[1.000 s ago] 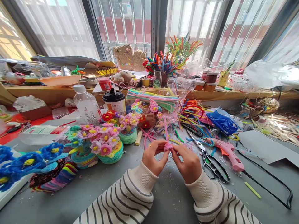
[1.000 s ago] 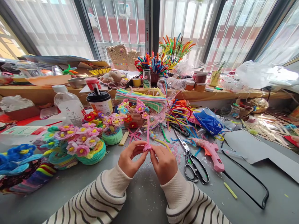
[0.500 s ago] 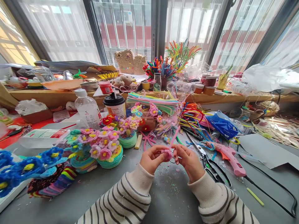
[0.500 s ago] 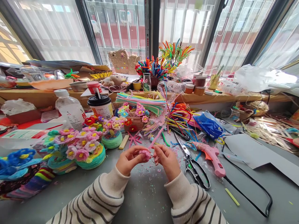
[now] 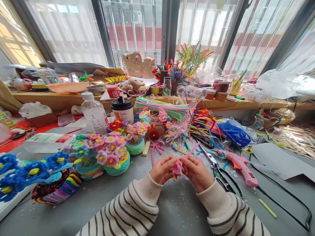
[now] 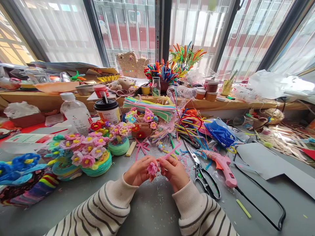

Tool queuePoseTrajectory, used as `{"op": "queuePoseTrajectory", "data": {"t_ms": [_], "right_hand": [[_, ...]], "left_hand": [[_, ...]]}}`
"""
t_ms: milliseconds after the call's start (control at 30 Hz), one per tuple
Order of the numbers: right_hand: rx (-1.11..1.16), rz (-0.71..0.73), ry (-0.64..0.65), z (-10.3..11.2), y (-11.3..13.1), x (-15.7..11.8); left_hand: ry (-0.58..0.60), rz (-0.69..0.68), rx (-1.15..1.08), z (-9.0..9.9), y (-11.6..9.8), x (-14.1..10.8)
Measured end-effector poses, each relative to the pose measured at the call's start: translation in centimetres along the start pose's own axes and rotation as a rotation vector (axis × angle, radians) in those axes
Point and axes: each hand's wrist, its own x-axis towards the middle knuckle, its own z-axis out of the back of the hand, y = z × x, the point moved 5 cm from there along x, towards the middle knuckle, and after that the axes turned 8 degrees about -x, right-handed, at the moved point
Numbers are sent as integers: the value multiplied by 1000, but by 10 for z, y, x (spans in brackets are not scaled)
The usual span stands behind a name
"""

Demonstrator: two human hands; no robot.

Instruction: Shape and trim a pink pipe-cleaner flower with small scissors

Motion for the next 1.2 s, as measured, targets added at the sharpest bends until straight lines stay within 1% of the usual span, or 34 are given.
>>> {"op": "queuePoseTrajectory", "data": {"t_ms": [133,233,367,567,700,767,833,967,1100,1200], "right_hand": [[97,-11,-65,-1,3,-1],[127,-14,-104,-3,5,-4],[174,19,-147,-2,7,-5],[237,37,-149,5,7,-1],[162,84,-171,7,10,-1],[109,116,-175,7,12,-1],[101,126,-191,9,13,-1],[108,130,-239,19,16,0],[95,149,-252,28,21,2],[121,148,-316,37,22,3]], "left_hand": [[-54,-78,91,5,1,3],[-70,-120,86,6,-1,4],[-53,-74,15,5,-2,3],[-43,-62,-38,8,-6,2],[-5,-46,-54,8,-8,0],[12,-67,-71,8,-11,-1],[7,-103,-81,10,-14,-2],[-37,-172,-85,13,-19,-4],[-77,-231,-70,14,-21,-5],[-113,-274,-64,17,-24,-6]]}}
